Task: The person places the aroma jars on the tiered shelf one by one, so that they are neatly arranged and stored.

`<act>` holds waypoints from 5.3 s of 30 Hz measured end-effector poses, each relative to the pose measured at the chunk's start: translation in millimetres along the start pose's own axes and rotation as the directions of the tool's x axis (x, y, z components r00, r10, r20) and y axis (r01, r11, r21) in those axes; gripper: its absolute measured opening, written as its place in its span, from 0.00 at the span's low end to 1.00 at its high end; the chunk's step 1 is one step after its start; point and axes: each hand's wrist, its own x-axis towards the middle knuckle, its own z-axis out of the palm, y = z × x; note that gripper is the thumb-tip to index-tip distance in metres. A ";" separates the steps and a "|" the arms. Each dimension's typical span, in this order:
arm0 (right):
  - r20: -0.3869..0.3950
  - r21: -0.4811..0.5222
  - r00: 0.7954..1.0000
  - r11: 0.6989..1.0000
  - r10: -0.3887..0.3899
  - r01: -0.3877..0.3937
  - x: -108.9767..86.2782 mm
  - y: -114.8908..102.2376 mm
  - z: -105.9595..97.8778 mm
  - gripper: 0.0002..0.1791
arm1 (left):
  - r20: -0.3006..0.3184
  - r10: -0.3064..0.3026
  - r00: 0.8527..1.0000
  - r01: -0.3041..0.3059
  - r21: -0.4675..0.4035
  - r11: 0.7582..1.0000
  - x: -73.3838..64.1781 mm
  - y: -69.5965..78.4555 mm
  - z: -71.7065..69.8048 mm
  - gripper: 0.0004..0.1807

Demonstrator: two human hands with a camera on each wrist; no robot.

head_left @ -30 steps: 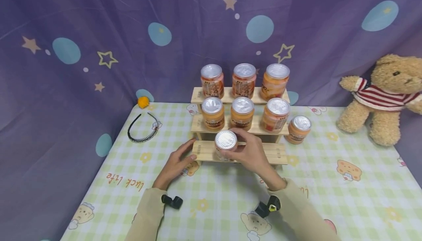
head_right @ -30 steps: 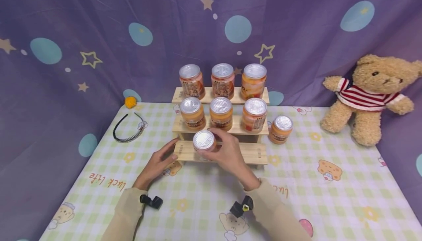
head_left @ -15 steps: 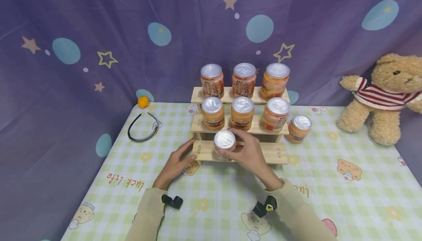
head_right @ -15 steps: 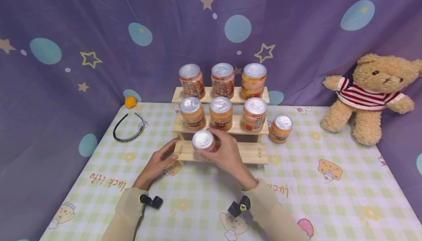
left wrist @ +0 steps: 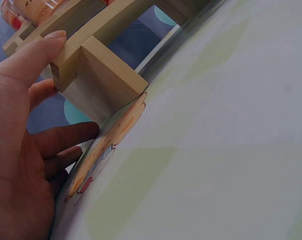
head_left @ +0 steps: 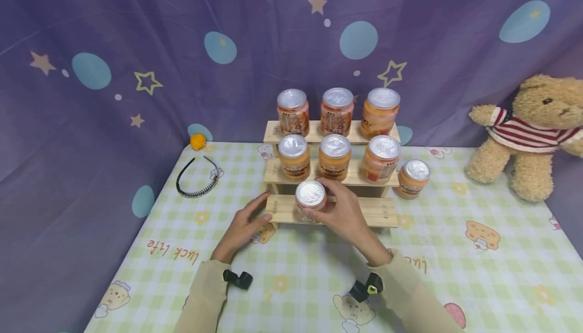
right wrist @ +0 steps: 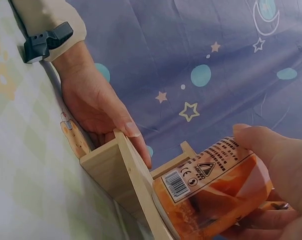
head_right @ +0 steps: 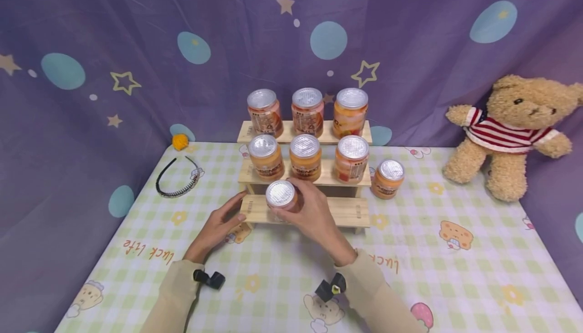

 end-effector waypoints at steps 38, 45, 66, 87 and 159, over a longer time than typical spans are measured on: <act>-0.381 -0.041 0.924 0.998 0.030 -0.050 -39.3 32.6 -147.0 0.30 | -0.005 0.021 1.000 -0.021 -0.005 1.000 0.1 -2.2 -0.4 0.31; -0.438 -0.034 0.884 0.979 0.164 -0.199 -33.0 63.8 -163.4 0.29 | -0.004 0.024 1.000 -0.024 -0.004 1.000 -1.1 -0.8 -0.3 0.32; -0.276 -0.087 0.887 0.909 0.371 -0.407 -9.1 130.2 -150.9 0.42 | 0.002 0.011 1.000 -0.011 -0.024 1.000 -1.3 0.2 -0.2 0.32; -0.330 -0.048 0.864 0.908 0.380 -0.417 -6.9 146.5 -143.2 0.37 | 0.020 -0.004 1.000 0.005 -0.020 1.000 -8.4 39.3 -5.2 0.31; -0.170 -0.016 0.984 0.999 0.046 -0.049 -34.7 21.9 -103.5 0.36 | 0.007 -0.023 1.000 0.023 -0.019 1.000 -1.1 -0.9 0.1 0.32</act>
